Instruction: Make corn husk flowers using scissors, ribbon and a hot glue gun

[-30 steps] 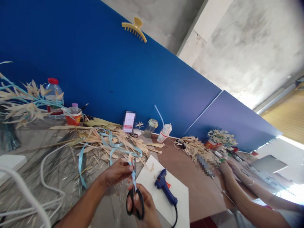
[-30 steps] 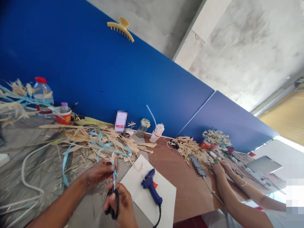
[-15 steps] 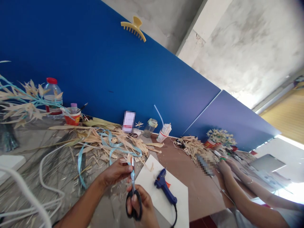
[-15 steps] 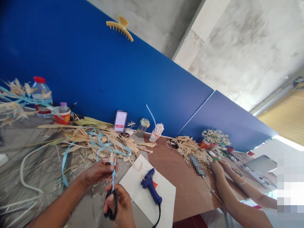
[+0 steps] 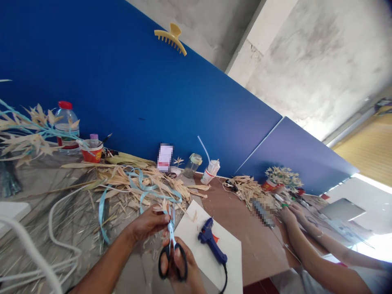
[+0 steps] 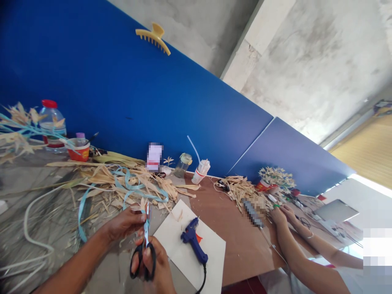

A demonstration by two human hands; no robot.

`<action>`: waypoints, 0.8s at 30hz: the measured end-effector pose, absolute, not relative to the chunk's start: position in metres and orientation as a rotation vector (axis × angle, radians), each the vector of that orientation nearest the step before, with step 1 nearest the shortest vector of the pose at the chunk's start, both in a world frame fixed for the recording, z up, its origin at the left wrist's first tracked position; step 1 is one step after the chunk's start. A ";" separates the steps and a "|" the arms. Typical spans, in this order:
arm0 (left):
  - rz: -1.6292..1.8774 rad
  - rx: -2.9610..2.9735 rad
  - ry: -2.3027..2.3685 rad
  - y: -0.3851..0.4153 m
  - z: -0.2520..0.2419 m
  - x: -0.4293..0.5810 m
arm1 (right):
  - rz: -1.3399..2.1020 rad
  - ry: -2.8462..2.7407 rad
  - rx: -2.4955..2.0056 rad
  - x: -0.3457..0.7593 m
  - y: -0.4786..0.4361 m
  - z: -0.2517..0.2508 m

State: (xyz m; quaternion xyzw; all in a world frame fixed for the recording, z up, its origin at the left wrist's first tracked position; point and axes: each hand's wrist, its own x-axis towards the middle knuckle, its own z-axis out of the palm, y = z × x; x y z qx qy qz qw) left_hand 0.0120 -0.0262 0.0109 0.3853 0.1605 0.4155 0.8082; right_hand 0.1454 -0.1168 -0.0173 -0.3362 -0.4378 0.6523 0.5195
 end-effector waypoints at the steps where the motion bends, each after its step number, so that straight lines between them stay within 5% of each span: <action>1: 0.888 0.825 0.341 -0.026 0.010 0.012 | 1.589 -1.056 -0.797 0.146 -0.117 -0.015; 24: 0.853 0.861 0.328 -0.028 0.014 0.009 | 1.532 -1.130 -0.831 0.142 -0.116 -0.014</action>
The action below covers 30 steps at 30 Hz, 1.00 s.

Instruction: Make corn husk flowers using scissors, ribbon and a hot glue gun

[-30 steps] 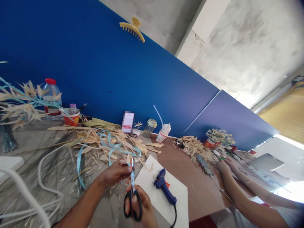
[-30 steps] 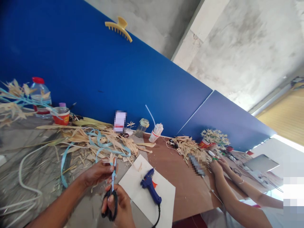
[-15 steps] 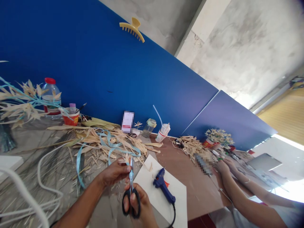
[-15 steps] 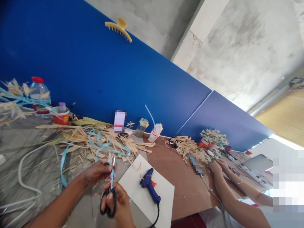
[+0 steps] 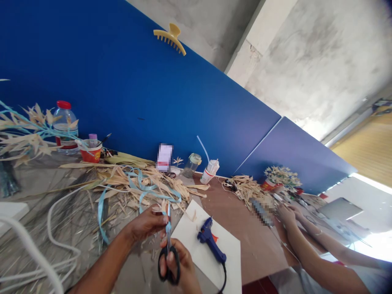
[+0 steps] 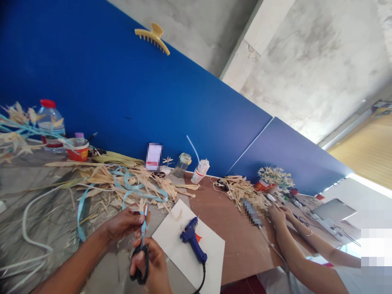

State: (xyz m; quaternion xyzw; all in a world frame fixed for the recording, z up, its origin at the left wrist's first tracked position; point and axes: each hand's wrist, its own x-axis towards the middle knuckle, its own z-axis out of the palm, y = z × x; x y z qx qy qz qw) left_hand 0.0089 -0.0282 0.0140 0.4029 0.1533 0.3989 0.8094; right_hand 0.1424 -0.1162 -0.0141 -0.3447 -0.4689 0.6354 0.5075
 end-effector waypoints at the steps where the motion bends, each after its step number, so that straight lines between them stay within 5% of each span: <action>1: 0.849 0.862 0.330 -0.028 0.014 0.009 | 1.546 -1.106 -0.811 0.143 -0.118 -0.013; 18: 0.779 0.954 0.271 -0.030 0.020 0.008 | 1.778 -1.014 -0.700 0.162 -0.126 0.017; 30: 0.763 1.024 0.277 -0.029 0.014 0.009 | 1.469 -1.116 -0.750 0.159 -0.123 0.018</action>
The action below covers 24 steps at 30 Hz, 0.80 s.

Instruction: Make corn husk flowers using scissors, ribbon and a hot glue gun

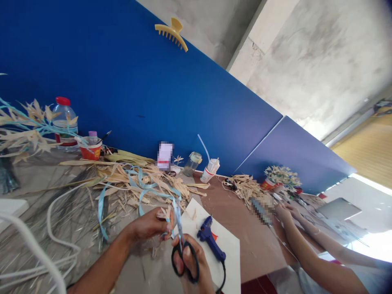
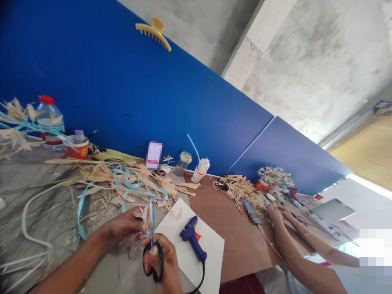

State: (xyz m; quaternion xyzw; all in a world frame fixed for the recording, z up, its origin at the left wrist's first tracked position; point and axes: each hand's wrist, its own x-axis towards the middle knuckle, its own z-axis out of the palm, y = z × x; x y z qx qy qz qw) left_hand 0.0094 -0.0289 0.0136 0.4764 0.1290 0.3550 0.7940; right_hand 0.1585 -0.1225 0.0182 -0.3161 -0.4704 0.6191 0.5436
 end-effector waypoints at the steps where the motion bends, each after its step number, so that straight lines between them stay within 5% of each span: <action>1: 0.774 1.010 0.267 -0.028 0.014 0.008 | 1.424 -1.097 -0.758 0.162 -0.123 0.026; 10: 1.088 0.925 0.429 -0.019 0.020 -0.012 | 1.132 -1.450 -1.425 0.198 -0.104 0.039; 17: 1.253 0.807 0.569 -0.007 0.012 -0.013 | 0.463 -2.033 -2.076 0.170 -0.074 0.026; 24: 1.301 0.679 0.482 -0.001 0.006 -0.016 | 0.221 -2.287 -2.091 0.154 -0.059 0.040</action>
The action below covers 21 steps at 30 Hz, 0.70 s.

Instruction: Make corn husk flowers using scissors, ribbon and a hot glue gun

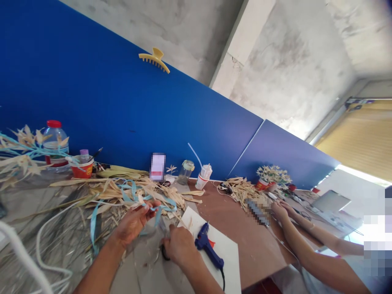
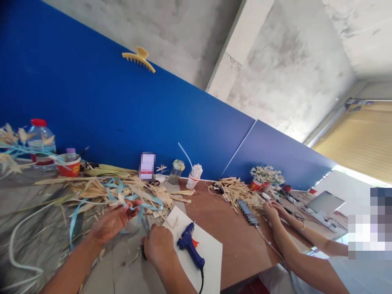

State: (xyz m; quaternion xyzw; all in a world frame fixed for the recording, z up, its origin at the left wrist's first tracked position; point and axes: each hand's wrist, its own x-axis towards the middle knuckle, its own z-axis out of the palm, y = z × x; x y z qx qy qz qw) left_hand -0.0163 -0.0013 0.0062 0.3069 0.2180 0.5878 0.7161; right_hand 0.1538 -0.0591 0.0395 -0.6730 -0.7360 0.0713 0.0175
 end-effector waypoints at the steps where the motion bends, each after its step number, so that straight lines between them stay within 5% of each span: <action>1: 1.296 0.666 0.470 -0.001 0.005 -0.016 | 0.212 -2.323 -2.091 0.151 -0.059 0.042; 8: 1.258 0.672 0.448 -0.006 0.010 -0.017 | 0.195 -2.682 -1.980 0.141 -0.056 0.075; 13: 1.257 0.707 0.479 -0.008 0.016 -0.015 | 0.218 -2.399 -1.850 0.157 -0.042 0.087; 21: 1.253 0.807 0.558 -0.008 0.016 -0.011 | 0.973 -1.597 -1.264 0.142 -0.027 0.050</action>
